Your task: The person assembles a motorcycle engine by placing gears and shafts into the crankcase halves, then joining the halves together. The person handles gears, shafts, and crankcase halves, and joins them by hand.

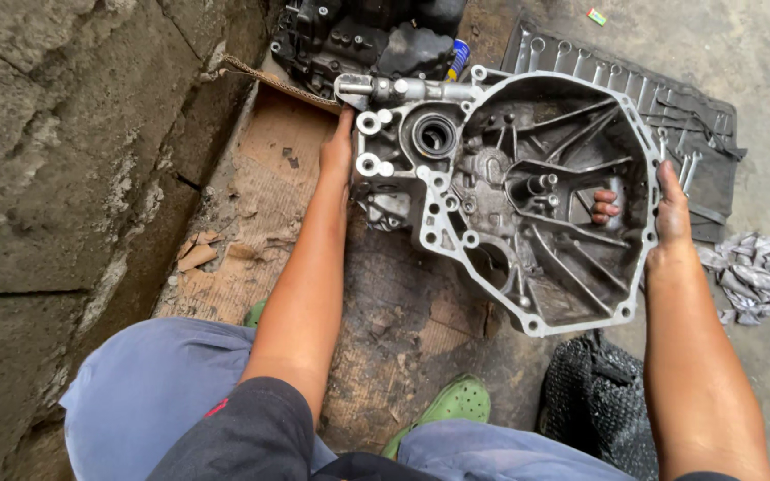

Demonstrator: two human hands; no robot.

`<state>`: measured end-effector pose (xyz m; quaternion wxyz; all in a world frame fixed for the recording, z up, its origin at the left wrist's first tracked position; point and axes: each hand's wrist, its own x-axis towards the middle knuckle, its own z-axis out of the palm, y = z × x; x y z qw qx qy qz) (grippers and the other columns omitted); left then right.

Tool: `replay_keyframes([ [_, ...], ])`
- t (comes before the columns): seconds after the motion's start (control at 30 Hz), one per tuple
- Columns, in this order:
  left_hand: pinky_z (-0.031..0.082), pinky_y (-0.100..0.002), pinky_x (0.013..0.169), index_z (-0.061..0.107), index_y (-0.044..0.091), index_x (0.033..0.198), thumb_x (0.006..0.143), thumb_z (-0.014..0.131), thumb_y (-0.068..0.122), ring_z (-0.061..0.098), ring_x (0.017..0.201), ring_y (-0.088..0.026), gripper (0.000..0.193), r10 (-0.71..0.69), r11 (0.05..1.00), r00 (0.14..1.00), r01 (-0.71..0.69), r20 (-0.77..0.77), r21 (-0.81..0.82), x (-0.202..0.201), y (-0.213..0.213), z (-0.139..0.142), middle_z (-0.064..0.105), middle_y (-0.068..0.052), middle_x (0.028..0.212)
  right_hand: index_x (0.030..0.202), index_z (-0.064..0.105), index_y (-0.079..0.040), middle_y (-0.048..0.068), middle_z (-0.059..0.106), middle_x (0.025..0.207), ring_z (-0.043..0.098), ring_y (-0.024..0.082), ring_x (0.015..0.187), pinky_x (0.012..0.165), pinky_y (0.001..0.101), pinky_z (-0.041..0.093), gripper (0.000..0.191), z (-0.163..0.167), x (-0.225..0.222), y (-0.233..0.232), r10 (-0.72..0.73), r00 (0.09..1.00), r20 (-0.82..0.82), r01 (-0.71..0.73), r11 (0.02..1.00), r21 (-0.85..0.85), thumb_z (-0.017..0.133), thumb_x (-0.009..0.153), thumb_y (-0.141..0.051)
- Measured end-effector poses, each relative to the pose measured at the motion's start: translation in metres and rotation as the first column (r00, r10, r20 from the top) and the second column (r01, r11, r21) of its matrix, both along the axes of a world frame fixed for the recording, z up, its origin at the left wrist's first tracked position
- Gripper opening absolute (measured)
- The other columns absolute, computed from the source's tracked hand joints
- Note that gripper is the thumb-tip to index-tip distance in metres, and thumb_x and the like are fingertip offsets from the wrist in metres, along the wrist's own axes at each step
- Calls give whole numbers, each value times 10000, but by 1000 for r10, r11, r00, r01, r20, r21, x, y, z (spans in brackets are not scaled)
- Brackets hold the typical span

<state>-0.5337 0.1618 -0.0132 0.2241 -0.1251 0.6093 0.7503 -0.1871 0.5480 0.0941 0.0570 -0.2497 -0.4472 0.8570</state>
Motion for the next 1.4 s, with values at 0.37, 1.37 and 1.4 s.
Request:
replay_keyframes([
  [0.37, 594, -354, 824, 710, 51, 1187, 939, 645, 547, 713, 938, -201, 558, -112, 854, 993, 112, -31, 508, -6, 6, -5, 729, -78, 1075, 1396, 519, -58, 180, 591, 947, 536, 218, 698, 689, 390, 496, 765, 0, -17, 13, -71, 993, 91, 75, 996, -44, 482, 1016, -721],
  [1.37, 649, -339, 782, 681, 50, 1282, 990, 570, 529, 763, 964, -229, 573, -81, 914, 995, 55, 49, 401, 12, 3, 26, 743, -97, 1173, 1302, 564, -110, 156, 594, 926, 557, 218, 705, 695, 375, 506, 648, 35, -12, -15, -14, 1000, -9, 14, 998, -66, 514, 1004, -683],
  [1.4, 650, -340, 782, 679, 53, 1283, 995, 565, 527, 762, 967, -228, 567, -81, 915, 995, 53, 53, 399, 11, 2, 25, 741, -95, 1172, 1301, 571, -98, 165, 607, 930, 562, 216, 699, 691, 380, 513, 670, 33, -12, -14, -48, 998, 26, 49, 999, -22, 507, 988, -687],
])
